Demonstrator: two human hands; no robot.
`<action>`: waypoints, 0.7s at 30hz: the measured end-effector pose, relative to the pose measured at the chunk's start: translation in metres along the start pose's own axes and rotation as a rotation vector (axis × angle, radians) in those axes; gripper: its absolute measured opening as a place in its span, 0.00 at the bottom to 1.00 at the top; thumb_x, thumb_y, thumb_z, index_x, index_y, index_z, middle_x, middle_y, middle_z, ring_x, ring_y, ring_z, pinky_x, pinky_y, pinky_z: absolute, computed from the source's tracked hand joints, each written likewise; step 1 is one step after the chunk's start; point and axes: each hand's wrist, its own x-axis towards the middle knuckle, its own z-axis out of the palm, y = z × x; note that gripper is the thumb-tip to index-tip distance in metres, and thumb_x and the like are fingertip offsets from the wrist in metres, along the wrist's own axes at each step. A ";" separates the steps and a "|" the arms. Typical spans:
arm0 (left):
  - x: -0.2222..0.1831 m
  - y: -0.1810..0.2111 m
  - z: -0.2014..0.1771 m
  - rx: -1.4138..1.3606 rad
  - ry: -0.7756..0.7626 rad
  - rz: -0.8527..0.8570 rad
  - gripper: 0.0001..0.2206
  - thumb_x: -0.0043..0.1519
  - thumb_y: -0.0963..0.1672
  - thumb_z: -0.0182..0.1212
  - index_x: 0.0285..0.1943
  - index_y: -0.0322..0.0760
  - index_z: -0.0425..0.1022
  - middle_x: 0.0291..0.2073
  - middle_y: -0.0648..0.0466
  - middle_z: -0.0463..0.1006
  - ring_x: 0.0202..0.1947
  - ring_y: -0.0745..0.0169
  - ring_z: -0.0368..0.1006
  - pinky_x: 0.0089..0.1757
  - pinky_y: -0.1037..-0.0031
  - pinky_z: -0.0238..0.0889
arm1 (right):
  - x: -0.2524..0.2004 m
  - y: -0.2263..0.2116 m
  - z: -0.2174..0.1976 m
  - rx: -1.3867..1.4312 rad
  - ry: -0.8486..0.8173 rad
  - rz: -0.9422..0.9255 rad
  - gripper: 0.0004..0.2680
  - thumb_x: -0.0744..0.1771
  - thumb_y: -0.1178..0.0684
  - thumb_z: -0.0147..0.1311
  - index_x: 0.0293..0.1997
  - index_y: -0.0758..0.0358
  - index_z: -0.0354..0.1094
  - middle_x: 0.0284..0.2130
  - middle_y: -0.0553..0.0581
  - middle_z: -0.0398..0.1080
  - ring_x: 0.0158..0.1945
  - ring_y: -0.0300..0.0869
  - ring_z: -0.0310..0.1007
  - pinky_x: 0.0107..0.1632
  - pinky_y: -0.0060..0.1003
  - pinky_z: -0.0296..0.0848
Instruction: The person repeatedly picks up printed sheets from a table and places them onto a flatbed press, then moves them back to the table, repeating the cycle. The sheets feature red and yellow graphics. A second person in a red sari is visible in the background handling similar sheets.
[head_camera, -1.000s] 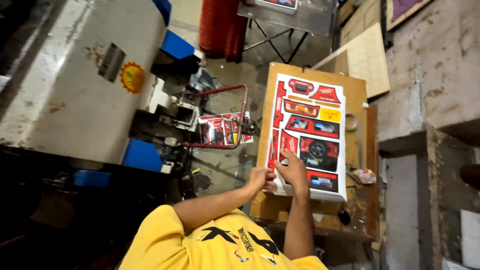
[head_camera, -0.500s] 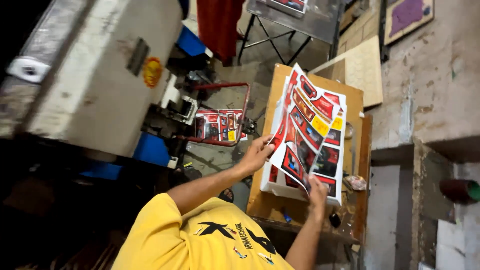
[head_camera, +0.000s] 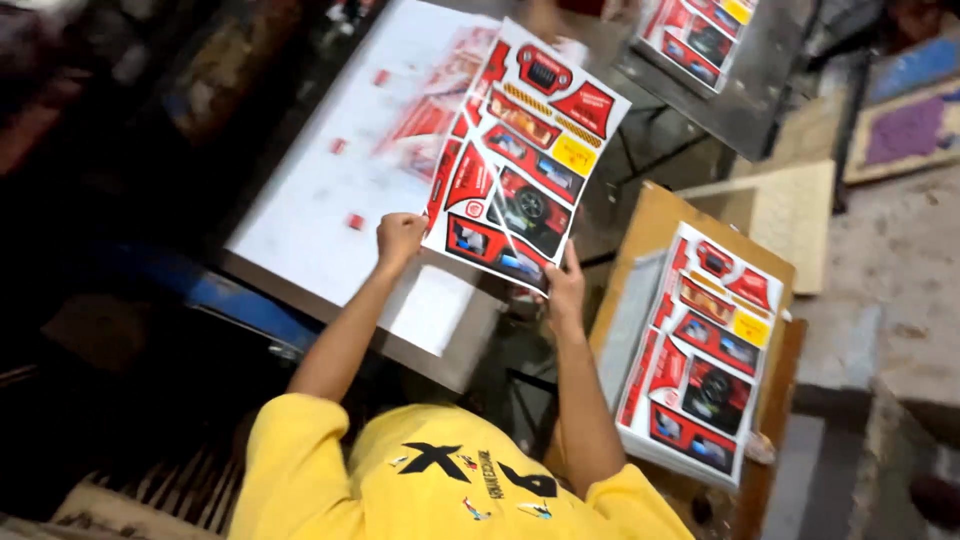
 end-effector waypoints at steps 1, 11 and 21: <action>0.035 -0.018 -0.009 0.156 0.085 0.045 0.15 0.62 0.48 0.62 0.30 0.30 0.82 0.24 0.45 0.80 0.24 0.50 0.78 0.31 0.63 0.69 | 0.020 0.018 0.022 -0.180 0.011 -0.077 0.28 0.67 0.61 0.48 0.78 0.53 0.45 0.27 0.50 0.71 0.19 0.34 0.66 0.16 0.30 0.65; 0.119 -0.042 -0.095 0.427 0.221 -0.104 0.12 0.56 0.46 0.64 0.31 0.28 0.82 0.32 0.33 0.81 0.36 0.34 0.80 0.43 0.52 0.72 | 0.067 0.105 0.093 -0.933 0.193 -0.403 0.25 0.64 0.60 0.54 0.72 0.57 0.59 0.33 0.61 0.75 0.34 0.48 0.77 0.41 0.42 0.76; -0.039 0.095 -0.111 0.011 0.279 0.252 0.08 0.64 0.44 0.60 0.42 0.31 0.80 0.31 0.51 0.80 0.27 0.61 0.76 0.30 0.72 0.68 | -0.054 -0.010 -0.050 -1.170 0.299 -0.703 0.16 0.63 0.58 0.58 0.57 0.63 0.70 0.54 0.64 0.71 0.56 0.58 0.72 0.59 0.48 0.71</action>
